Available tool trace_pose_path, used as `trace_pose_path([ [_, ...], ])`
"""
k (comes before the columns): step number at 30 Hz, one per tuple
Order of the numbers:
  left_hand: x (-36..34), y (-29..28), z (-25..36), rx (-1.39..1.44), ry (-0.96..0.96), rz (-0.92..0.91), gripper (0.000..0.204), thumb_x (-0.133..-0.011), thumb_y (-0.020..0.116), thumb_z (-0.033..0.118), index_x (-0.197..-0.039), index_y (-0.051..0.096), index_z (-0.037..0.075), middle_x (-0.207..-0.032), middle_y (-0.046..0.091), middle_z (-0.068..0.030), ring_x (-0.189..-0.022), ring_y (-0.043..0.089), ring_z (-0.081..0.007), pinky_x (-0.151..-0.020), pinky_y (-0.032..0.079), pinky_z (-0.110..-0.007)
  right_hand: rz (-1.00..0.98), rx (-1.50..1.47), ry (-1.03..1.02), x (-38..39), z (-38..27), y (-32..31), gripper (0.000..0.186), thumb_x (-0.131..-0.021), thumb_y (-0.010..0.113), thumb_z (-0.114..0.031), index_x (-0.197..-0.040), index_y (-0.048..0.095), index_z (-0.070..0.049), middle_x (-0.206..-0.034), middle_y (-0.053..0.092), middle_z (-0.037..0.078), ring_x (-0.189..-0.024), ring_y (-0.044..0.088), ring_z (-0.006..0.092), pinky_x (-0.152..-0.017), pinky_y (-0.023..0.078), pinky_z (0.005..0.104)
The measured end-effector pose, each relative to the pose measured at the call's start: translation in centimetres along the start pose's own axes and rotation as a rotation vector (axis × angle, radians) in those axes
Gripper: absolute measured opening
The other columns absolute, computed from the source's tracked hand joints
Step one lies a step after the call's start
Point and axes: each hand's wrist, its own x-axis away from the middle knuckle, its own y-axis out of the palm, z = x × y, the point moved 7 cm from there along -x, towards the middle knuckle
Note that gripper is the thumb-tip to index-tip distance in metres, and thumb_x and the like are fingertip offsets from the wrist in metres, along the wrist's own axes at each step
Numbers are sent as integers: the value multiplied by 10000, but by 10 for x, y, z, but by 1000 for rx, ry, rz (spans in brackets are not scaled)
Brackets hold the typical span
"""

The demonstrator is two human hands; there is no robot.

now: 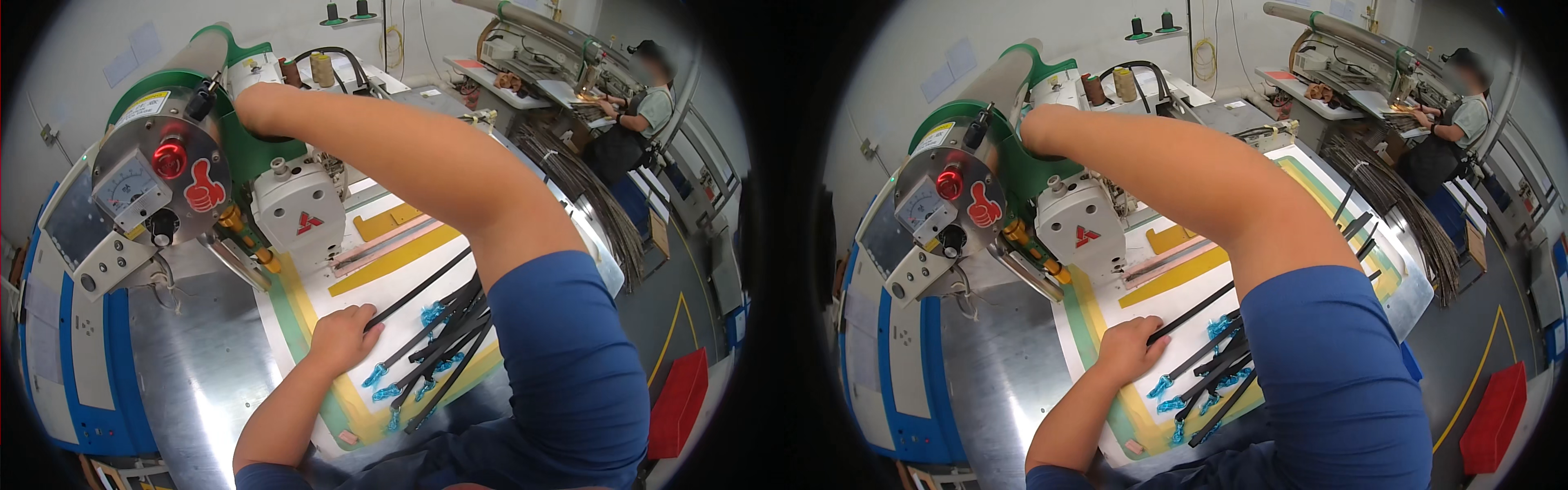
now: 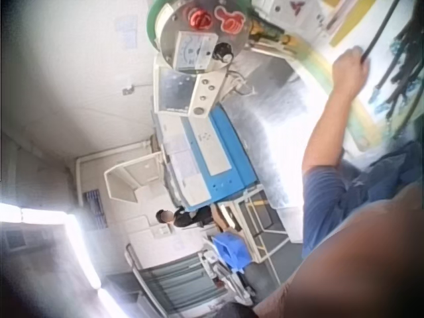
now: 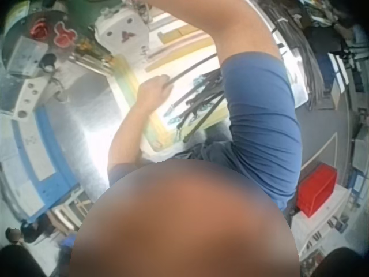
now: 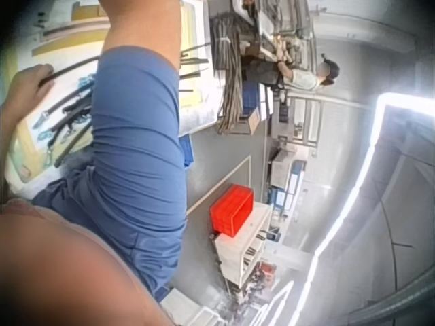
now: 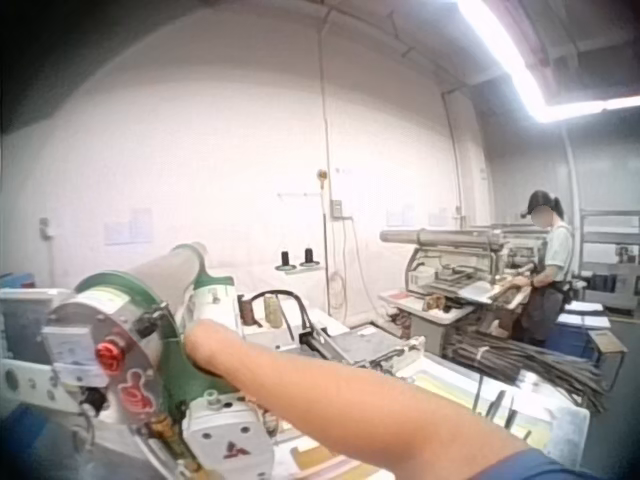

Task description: Sewing black straps into a template using an industrial sewing machine.

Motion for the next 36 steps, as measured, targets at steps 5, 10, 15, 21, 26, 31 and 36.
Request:
trace_pose_path([
  [5, 2, 0, -2, 0, -1, 0, 293, -947, 714, 344, -1116, 683, 107, -938, 736, -121, -865, 714, -346, -756, 568, -453, 91, -117, 23, 17, -7, -17, 302, -878, 690, -149, -1138, 789, -31, -1188, 752, 213, -1106, 737, 371, -899, 596, 458],
  [10, -1, 2, 1, -1, 7, -10, 293, -946, 713, 346, -1116, 679, 109, -946, 737, -120, -865, 714, -347, -755, 567, -454, -3, 39, -123, -8, -2, -4, 314, -829, 758, -179, -1123, 790, -74, -1160, 764, 186, -1086, 737, 365, -902, 584, 452],
  [15, -1, 3, -2, 16, 8, -5, 288, -945, 713, 344, -1109, 677, 111, -949, 737, -119, -868, 712, -349, -758, 566, -455, -136, 120, -165, -26, -5, 4, 303, -761, 817, -139, -1062, 816, -102, -1046, 785, 160, -970, 758, 304, -809, 591, 448],
  [21, 27, -1, -23, 7, -120, 40, 292, -947, 713, 347, -1109, 671, 108, -950, 734, -113, -870, 710, -348, -767, 565, -452, -271, -597, 11, -132, 9, 103, 189, -828, 785, -212, -1010, 810, -169, -1049, 783, 111, -935, 746, 278, -814, 579, 448],
  [26, -5, 5, 1, -1, 29, -26, 302, -966, 687, 361, -1131, 657, 111, -983, 731, -120, -913, 708, -345, -799, 559, -463, -261, -355, -189, -209, 82, 136, 187, -852, 764, -207, -1019, 792, -125, -1037, 780, 101, -946, 737, 266, -830, 572, 429],
  [31, 7, 4, -7, -1, -47, -44, 310, -979, 662, 376, -1140, 653, 111, -1004, 729, -120, -944, 704, -341, -815, 554, -469, -443, -42, -177, -223, 42, 145, 186, -850, 762, -199, -1015, 789, -119, -1032, 779, 103, -946, 735, 269, -833, 571, 428],
  [36, 4, 4, -5, 3, -37, -53, 313, -983, 651, 380, -1143, 651, 111, -1006, 728, -119, -945, 704, -341, -812, 552, -471, -605, 267, -101, -206, 48, 148, 184, -848, 760, -191, -1012, 786, -113, -1027, 778, 104, -947, 733, 271, -836, 570, 427],
])
